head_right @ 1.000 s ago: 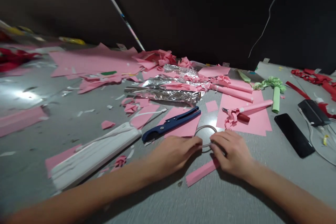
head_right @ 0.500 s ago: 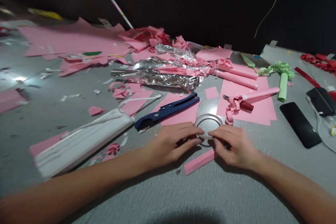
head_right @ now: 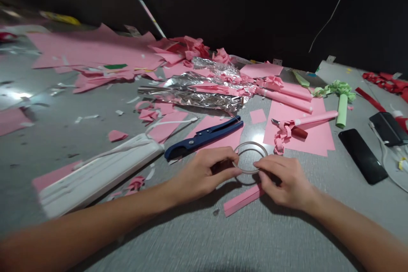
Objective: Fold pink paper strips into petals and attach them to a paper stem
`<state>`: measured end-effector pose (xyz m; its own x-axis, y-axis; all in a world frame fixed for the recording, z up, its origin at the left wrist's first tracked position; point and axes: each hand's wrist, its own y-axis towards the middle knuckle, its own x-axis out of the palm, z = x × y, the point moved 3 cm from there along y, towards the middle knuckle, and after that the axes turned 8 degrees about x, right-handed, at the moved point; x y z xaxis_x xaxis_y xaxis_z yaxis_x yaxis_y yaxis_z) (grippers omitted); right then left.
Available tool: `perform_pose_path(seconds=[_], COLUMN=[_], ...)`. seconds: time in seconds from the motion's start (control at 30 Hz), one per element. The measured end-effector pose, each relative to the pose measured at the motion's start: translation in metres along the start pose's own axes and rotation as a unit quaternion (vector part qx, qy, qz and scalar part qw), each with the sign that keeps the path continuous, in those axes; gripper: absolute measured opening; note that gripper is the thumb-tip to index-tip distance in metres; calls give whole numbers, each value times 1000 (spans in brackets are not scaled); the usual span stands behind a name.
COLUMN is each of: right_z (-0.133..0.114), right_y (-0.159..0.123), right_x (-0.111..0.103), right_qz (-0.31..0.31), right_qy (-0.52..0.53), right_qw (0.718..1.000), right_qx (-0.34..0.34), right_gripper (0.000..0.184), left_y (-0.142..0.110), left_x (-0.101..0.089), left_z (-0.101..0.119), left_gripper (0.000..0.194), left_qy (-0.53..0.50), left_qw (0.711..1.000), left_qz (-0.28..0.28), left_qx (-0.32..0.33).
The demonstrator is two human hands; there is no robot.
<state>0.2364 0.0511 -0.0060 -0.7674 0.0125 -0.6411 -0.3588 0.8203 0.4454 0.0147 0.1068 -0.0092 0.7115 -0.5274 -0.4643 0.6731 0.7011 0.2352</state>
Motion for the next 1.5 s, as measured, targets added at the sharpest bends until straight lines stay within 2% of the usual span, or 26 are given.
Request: perform_pose_path(seconds=[0.33,0.6,0.7,0.87,0.97,1.03,1.1,1.2,1.5], right_z=[2,1,-4,-7,-4,-4,-3,-4,-3], right_y=[-2,-2,-3,-4,-7,-9,-12,-13,-11], right_x=[-1,-4,-3,-7,-5,-4,-4,-2,-1], right_qz=[7,2,-15,6,-16,7,34,32,53], right_qy=[15,30,23,18,-11,-59,-104,-138,-157], right_qw=[1000,999,999,1000,999,996,992,988,985], right_qx=[-9,20,18,4,-25,-66,-67,-59,-42], right_gripper=[34,40,39,35,35,31,27,25,27], left_y=[1,0,-4,-6,-4,-3,-1,2,8], left_x=[-1,-4,-2,4,5,6,7,10,12], left_z=[-4,-2,1,4,0,-1,0,1,-10], left_gripper=[26,34,29,27,30,30,29,31,41], left_qy=[-33,-60,-38,-6,2,20,27,29,22], left_qw=[999,998,999,999,999,999,999,999,1000], left_qz=[-13,-22,-19,-27,-21,-13,3,5,-5], left_qx=[-39,-20,-10,33,31,36,35,39,1])
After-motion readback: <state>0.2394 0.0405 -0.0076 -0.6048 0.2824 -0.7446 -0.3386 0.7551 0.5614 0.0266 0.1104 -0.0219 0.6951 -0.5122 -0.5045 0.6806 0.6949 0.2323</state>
